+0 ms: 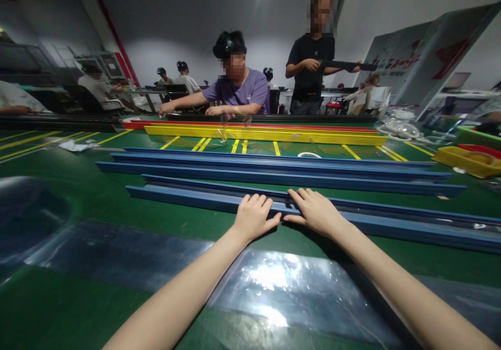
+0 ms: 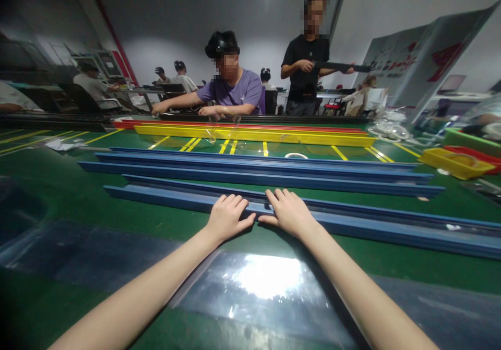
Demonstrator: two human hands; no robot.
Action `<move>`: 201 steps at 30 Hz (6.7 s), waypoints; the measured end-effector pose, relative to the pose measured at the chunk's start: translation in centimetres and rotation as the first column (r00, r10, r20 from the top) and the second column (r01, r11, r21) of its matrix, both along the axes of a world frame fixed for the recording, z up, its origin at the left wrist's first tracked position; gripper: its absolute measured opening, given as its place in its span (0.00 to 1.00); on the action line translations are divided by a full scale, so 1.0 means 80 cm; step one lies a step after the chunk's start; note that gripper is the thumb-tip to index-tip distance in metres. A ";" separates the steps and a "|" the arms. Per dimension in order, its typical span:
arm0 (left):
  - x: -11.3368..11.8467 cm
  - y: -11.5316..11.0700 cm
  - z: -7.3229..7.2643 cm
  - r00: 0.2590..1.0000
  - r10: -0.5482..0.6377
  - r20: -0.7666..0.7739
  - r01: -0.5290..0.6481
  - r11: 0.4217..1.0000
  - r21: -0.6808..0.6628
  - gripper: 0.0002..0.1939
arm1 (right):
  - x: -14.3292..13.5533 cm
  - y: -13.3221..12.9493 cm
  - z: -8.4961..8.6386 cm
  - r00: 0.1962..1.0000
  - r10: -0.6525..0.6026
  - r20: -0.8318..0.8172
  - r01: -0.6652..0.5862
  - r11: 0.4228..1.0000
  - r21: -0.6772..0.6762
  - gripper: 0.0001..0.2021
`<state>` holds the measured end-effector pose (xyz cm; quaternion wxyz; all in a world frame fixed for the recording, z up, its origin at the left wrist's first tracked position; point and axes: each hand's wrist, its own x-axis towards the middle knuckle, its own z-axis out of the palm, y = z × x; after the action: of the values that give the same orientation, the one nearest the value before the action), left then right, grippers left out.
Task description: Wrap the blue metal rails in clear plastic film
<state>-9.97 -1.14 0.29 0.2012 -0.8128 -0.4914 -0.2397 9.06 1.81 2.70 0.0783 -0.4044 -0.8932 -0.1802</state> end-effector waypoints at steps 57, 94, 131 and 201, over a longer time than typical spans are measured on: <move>-0.091 -0.041 0.005 0.988 0.141 0.070 -0.140 0.990 -0.014 0.14 | -0.064 -0.014 0.011 0.999 -0.009 -0.046 0.007 0.999 -0.052 0.29; -0.084 -0.045 0.002 0.993 0.021 -0.114 -0.016 0.999 0.041 0.22 | -0.020 -0.047 0.004 0.984 0.099 -0.148 -0.113 0.989 -0.090 0.29; -0.082 -0.049 0.008 0.991 0.014 -0.134 -0.013 1.000 0.015 0.21 | -0.022 -0.049 0.008 0.985 0.166 -0.043 -0.170 0.980 -0.107 0.25; -0.161 -0.063 0.005 0.981 0.196 -0.015 -0.195 0.960 -0.201 0.19 | -0.141 -0.036 0.026 0.905 0.362 -0.221 -0.419 0.848 -0.325 0.12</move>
<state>-22.83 -6.20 0.68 0.1394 -0.7759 -0.5913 -0.1698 -2.19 -1.05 4.77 0.1044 -0.2338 -0.9658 0.0400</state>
